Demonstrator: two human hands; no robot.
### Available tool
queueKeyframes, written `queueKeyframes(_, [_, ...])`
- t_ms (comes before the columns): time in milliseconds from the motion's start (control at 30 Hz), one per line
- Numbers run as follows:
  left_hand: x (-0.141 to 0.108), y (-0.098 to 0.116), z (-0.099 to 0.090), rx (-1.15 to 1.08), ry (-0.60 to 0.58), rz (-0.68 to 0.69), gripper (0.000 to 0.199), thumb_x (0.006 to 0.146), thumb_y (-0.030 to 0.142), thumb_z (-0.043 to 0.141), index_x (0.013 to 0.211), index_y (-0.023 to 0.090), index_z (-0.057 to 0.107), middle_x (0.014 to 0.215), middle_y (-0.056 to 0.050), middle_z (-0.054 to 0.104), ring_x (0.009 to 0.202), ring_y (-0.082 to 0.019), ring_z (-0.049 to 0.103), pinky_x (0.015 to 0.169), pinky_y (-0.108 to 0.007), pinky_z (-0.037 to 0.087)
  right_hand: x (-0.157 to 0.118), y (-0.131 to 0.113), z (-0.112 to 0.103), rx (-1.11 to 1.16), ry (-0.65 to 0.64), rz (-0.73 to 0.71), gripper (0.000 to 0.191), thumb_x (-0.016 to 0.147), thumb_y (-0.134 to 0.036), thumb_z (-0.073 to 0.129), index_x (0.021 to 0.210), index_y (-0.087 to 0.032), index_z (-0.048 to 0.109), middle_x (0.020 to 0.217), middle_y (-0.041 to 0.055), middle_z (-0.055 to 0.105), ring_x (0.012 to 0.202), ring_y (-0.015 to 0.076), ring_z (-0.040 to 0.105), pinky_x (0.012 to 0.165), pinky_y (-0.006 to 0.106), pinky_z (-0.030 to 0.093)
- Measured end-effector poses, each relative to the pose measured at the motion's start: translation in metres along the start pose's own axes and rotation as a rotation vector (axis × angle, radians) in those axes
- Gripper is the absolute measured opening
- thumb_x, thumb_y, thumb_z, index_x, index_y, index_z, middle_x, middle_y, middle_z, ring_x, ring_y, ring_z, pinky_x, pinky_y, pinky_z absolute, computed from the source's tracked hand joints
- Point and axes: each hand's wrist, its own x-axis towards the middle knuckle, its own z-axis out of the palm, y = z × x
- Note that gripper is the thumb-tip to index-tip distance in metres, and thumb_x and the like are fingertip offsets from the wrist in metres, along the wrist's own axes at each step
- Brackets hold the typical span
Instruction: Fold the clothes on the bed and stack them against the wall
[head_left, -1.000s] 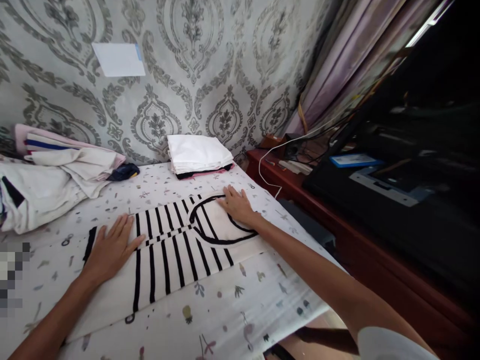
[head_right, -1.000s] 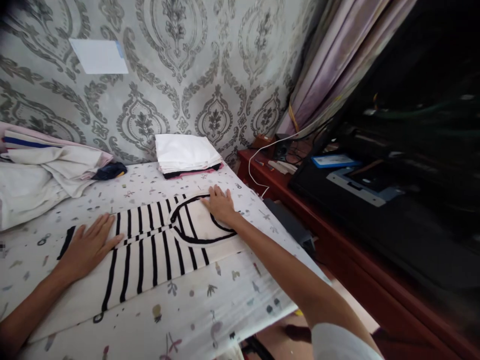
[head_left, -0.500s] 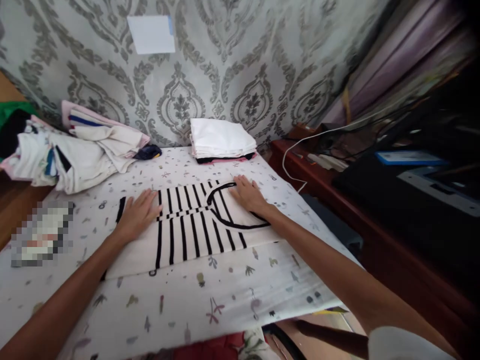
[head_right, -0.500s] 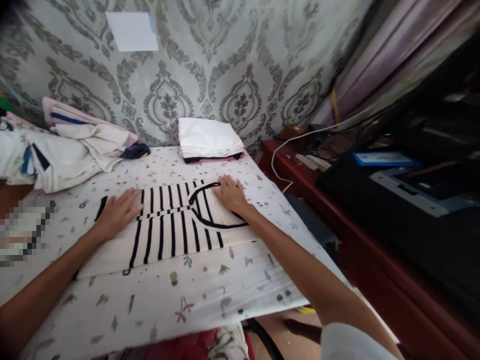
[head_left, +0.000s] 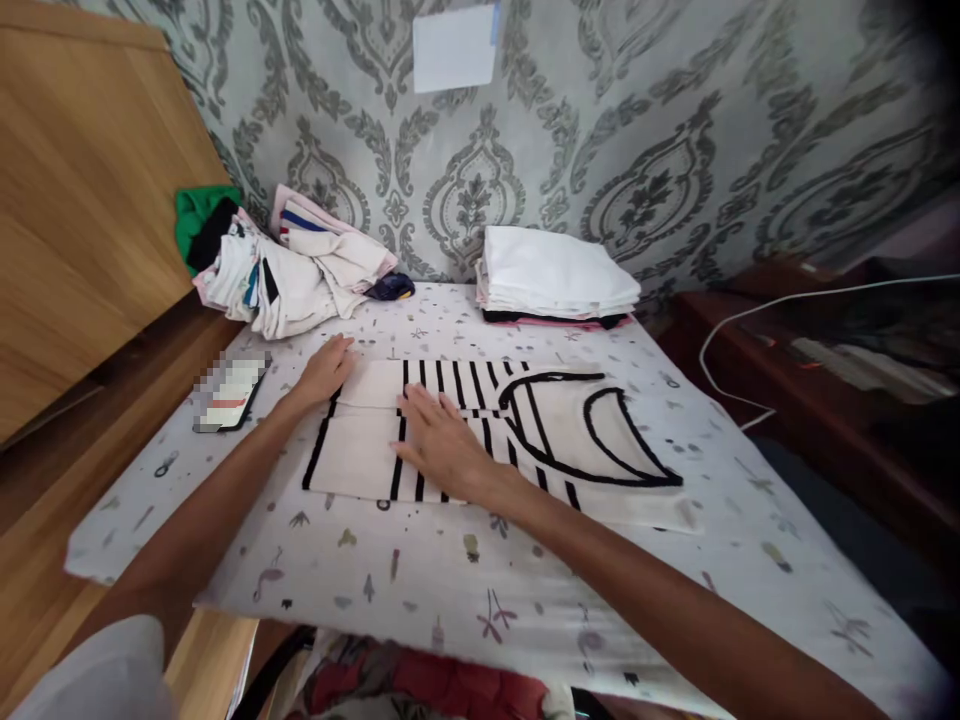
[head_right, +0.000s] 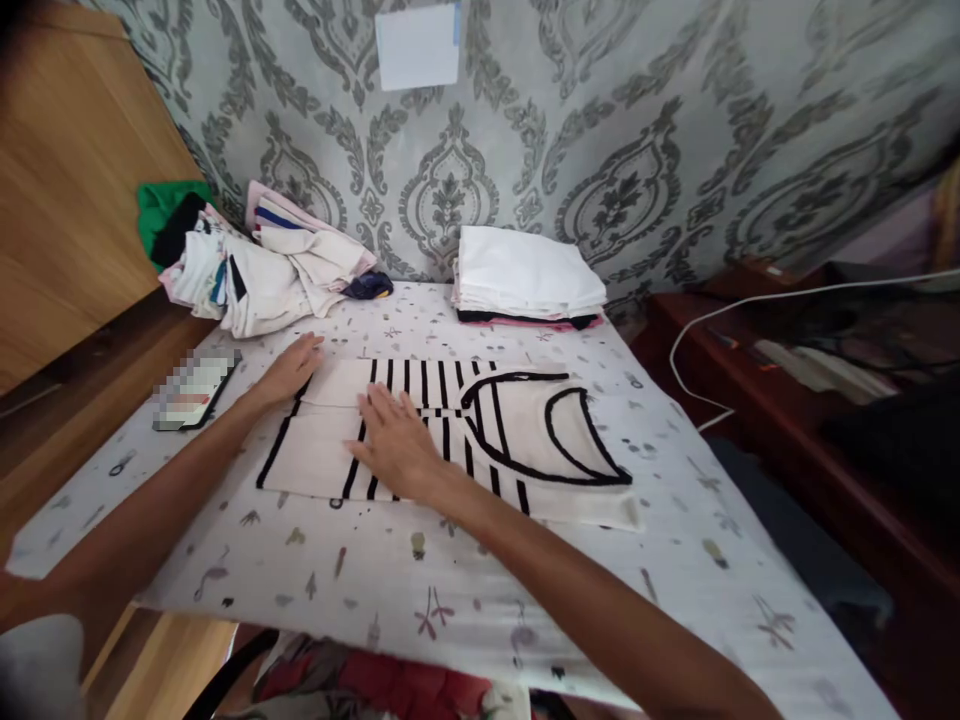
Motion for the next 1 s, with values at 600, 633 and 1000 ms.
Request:
queueKeyframes(600, [-0.007, -0.008, 0.014, 0.140, 0.018, 0.083, 0.050, 0.098, 0.043, 0.033, 0.133, 0.015, 0.056, 0.148, -0.016, 0.053, 0.141, -0.028, 0.042, 0.117, -0.049, 0.030, 0.026, -0.057, 0.037, -0.050, 0.011, -0.116, 0.069, 0.102, -0.050, 0.038, 0.152, -0.003, 0.035, 0.161, 0.0194, 0.030, 0.152, 0.0287, 0.020, 0.125, 0.048, 0.013])
queueKeyframes(633, [-0.007, -0.010, 0.014, 0.138, 0.028, 0.101, 0.051, 0.097, 0.044, 0.032, 0.131, 0.015, 0.057, 0.145, -0.016, 0.055, 0.140, -0.028, 0.044, 0.116, -0.048, 0.031, 0.025, -0.062, 0.037, -0.075, 0.026, -0.126, 0.066, 0.102, -0.048, 0.039, 0.151, -0.004, 0.038, 0.161, 0.0184, 0.032, 0.152, 0.0281, 0.022, 0.125, 0.047, 0.015])
queueKeyframes(1000, [0.001, -0.022, 0.015, 0.138, 0.076, 0.180, 0.056, 0.089, 0.056, 0.030, 0.113, 0.015, 0.058, 0.124, -0.018, 0.067, 0.118, -0.033, 0.061, 0.104, -0.045, 0.045, 0.013, -0.103, 0.037, -0.169, 0.167, -0.245, 0.046, 0.098, -0.046, 0.052, 0.112, -0.004, 0.064, 0.117, 0.0176, 0.063, 0.109, 0.0258, 0.054, 0.091, 0.038, 0.048])
